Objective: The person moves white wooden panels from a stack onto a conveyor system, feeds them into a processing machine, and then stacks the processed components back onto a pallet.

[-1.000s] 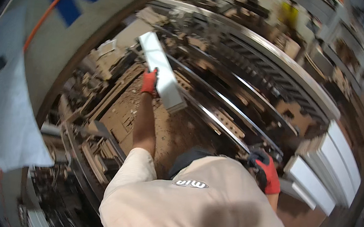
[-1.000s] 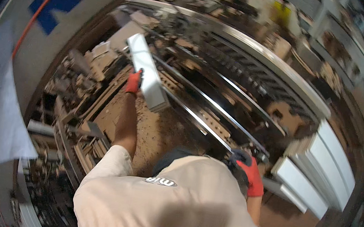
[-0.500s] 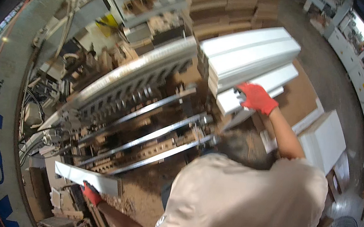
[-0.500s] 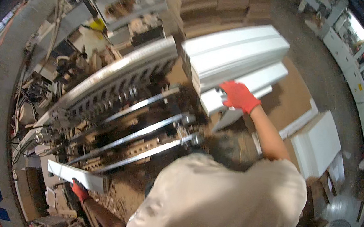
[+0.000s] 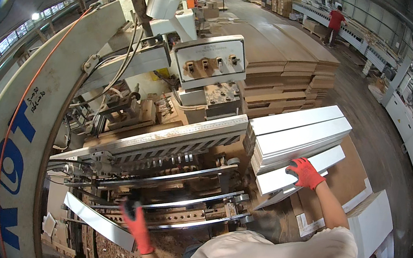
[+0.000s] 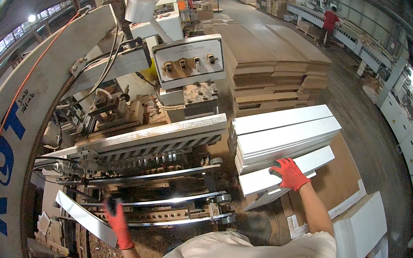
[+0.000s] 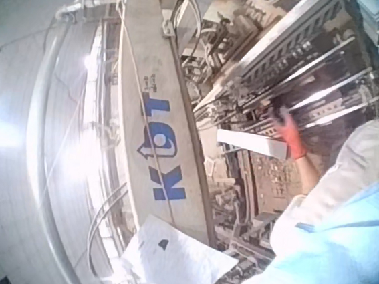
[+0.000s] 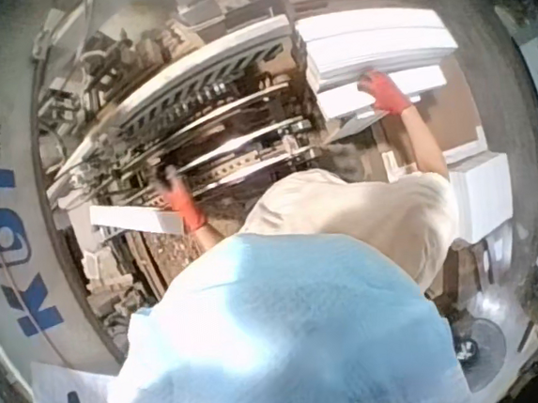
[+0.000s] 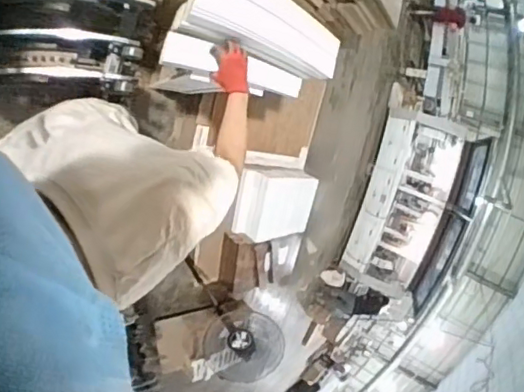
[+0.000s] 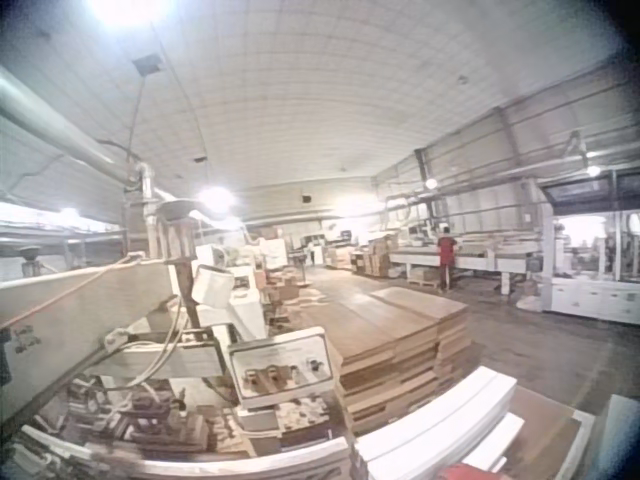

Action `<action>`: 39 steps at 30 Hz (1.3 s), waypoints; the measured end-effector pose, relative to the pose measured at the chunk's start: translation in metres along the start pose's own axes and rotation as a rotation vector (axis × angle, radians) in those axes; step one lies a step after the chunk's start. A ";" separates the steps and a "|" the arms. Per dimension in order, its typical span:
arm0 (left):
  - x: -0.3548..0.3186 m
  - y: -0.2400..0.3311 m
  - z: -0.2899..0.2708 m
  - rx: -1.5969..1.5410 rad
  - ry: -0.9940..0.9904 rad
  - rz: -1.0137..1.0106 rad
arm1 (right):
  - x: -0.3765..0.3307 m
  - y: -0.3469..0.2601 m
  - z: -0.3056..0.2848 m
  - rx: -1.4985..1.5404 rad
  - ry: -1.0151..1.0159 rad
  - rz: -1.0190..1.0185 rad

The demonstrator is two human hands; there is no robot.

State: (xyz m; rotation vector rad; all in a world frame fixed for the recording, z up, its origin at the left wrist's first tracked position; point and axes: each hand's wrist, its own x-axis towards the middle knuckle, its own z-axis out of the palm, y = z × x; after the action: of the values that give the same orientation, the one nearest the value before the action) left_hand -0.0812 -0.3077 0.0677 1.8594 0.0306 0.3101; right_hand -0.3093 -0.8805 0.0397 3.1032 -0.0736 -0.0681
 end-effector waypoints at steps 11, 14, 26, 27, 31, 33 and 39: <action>-0.120 0.012 0.143 -0.988 -0.991 -0.694 | 0.063 -0.210 -0.108 0.284 0.313 -0.124; -0.110 0.062 0.135 -0.839 -0.584 -0.950 | 0.075 -0.251 -0.105 0.278 0.249 -0.189; 0.017 -0.103 0.043 -1.129 -0.020 -0.582 | 0.016 -0.183 -0.008 0.999 0.292 0.479; 0.027 -0.128 0.048 -1.135 -0.003 -0.585 | 0.021 -0.179 0.004 1.334 0.187 0.442; 0.056 -0.086 0.055 -0.652 0.412 -0.657 | 0.047 -0.199 0.001 1.555 -0.060 0.400; 0.082 -0.134 0.051 -0.544 0.383 -0.567 | 0.079 -0.210 0.005 1.601 -0.106 0.275; 0.092 -0.055 0.101 -0.307 0.415 -0.575 | 0.197 -0.225 0.086 1.734 0.287 0.311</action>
State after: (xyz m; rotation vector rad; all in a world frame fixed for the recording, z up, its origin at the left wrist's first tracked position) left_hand 0.0376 -0.3684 0.0066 1.3834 0.7468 0.2717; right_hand -0.1066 -0.6690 -0.0627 4.5622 -1.1722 0.9378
